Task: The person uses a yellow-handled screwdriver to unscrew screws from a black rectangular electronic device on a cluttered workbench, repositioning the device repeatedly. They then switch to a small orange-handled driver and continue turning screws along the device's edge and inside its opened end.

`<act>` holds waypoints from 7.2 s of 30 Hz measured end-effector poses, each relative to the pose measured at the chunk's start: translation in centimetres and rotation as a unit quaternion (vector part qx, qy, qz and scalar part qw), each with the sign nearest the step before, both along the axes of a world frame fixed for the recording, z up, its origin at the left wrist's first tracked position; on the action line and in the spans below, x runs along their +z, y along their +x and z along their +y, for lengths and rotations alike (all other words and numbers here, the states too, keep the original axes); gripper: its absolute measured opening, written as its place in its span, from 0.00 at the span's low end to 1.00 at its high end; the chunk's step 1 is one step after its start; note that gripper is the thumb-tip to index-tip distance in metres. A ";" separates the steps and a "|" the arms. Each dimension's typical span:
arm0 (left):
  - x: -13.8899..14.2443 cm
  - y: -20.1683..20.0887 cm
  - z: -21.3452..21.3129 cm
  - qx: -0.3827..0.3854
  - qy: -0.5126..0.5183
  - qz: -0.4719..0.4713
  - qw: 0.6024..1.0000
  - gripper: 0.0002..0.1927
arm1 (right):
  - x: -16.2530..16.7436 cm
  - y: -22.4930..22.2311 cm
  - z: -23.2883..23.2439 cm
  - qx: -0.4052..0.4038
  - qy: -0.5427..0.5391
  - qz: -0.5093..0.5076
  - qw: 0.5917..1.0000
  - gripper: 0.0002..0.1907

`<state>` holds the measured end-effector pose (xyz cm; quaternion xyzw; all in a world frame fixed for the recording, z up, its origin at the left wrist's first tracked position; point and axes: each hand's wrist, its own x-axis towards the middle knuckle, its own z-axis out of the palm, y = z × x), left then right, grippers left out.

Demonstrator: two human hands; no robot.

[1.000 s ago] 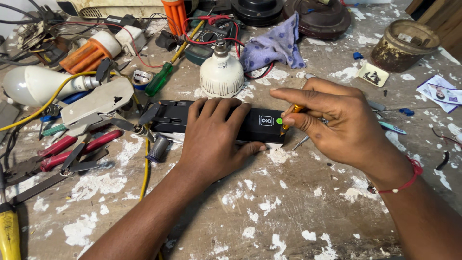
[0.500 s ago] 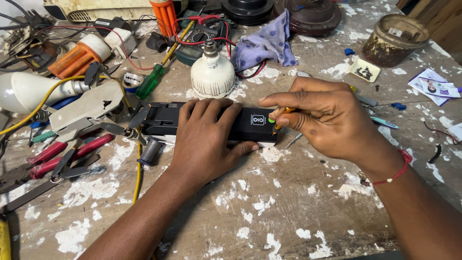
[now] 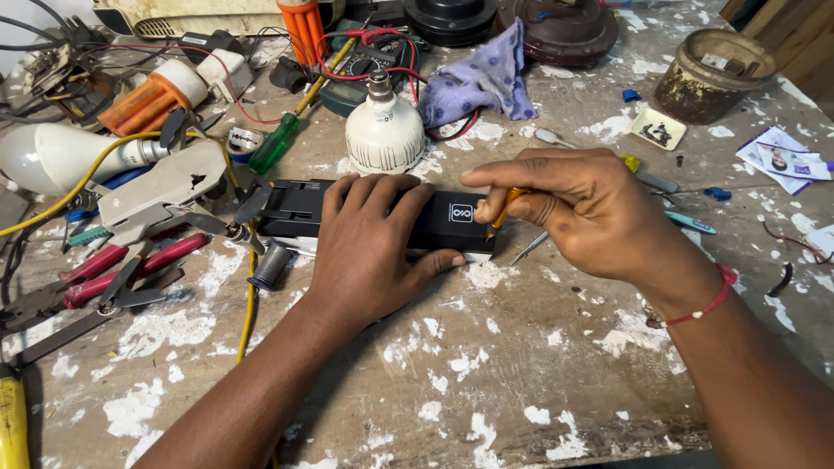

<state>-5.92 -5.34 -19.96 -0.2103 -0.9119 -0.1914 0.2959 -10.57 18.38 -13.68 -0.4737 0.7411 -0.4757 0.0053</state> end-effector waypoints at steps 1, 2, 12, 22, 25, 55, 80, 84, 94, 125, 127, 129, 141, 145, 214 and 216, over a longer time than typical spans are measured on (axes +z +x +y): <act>0.0 0.0 0.1 0.000 0.000 -0.001 1.000 0.40 | 0.0 0.0 0.0 -0.001 0.005 -0.003 1.000 0.22; 0.0 0.1 0.2 0.001 -0.001 0.000 1.000 0.40 | 0.0 -0.1 -0.1 -0.003 0.010 -0.006 1.000 0.22; -0.1 -0.1 0.2 -0.001 -0.002 0.002 1.000 0.39 | -0.9 -0.3 0.3 -0.050 -0.015 0.041 0.998 0.18; -0.3 -0.4 0.2 -0.013 -0.014 0.016 1.000 0.39 | -0.8 -0.4 0.5 -0.068 0.027 0.073 0.995 0.20; -0.2 -0.4 0.5 -0.009 -0.015 0.008 1.000 0.37 | -0.9 -0.3 0.6 -0.040 0.001 0.055 0.998 0.19; -1.0 -2.8 1.5 0.000 -0.047 -0.007 0.999 0.40 | -0.8 -2.0 2.6 -0.066 -0.004 0.098 0.993 0.12; -1.4 -3.5 0.8 -0.007 -0.060 0.003 0.998 0.39 | 0.1 -1.9 1.1 -0.110 0.012 0.135 0.985 0.14; -1.4 -3.4 0.8 -0.007 -0.056 -0.001 0.998 0.39 | -0.2 -1.7 0.5 -0.125 -0.008 0.146 0.981 0.11; -1.0 -3.2 0.5 -0.016 -0.039 -0.003 0.999 0.37 | -0.8 -2.2 0.4 -0.111 0.005 0.160 0.981 0.14; -1.0 -3.0 0.6 -0.014 -0.045 0.006 0.999 0.37 | -0.6 -2.0 1.2 -0.092 0.001 0.149 0.985 0.13; -1.0 -3.1 0.6 -0.014 -0.043 0.001 0.999 0.37 | -0.8 -2.0 1.4 -0.095 0.000 0.142 0.985 0.13; -0.9 -3.0 0.6 -0.014 -0.044 0.006 0.999 0.37 | -1.0 -2.1 1.3 -0.099 0.003 0.139 0.985 0.13; -0.8 -2.8 0.9 -0.012 -0.042 0.004 0.999 0.36 | -1.5 -2.2 1.5 -0.047 -0.024 0.066 0.996 0.22; -0.7 -2.7 0.8 -0.012 -0.043 0.005 0.999 0.35 | -1.4 -2.2 1.4 -0.059 -0.025 0.065 0.996 0.22; -0.8 -2.5 1.2 -0.009 -0.050 0.000 0.999 0.34 | -2.0 -2.4 1.8 -0.017 -0.102 -0.030 0.994 0.13; -0.9 -2.5 1.2 -0.009 -0.050 0.002 0.999 0.34 | -1.8 -2.2 1.9 -0.022 -0.099 -0.060 0.993 0.14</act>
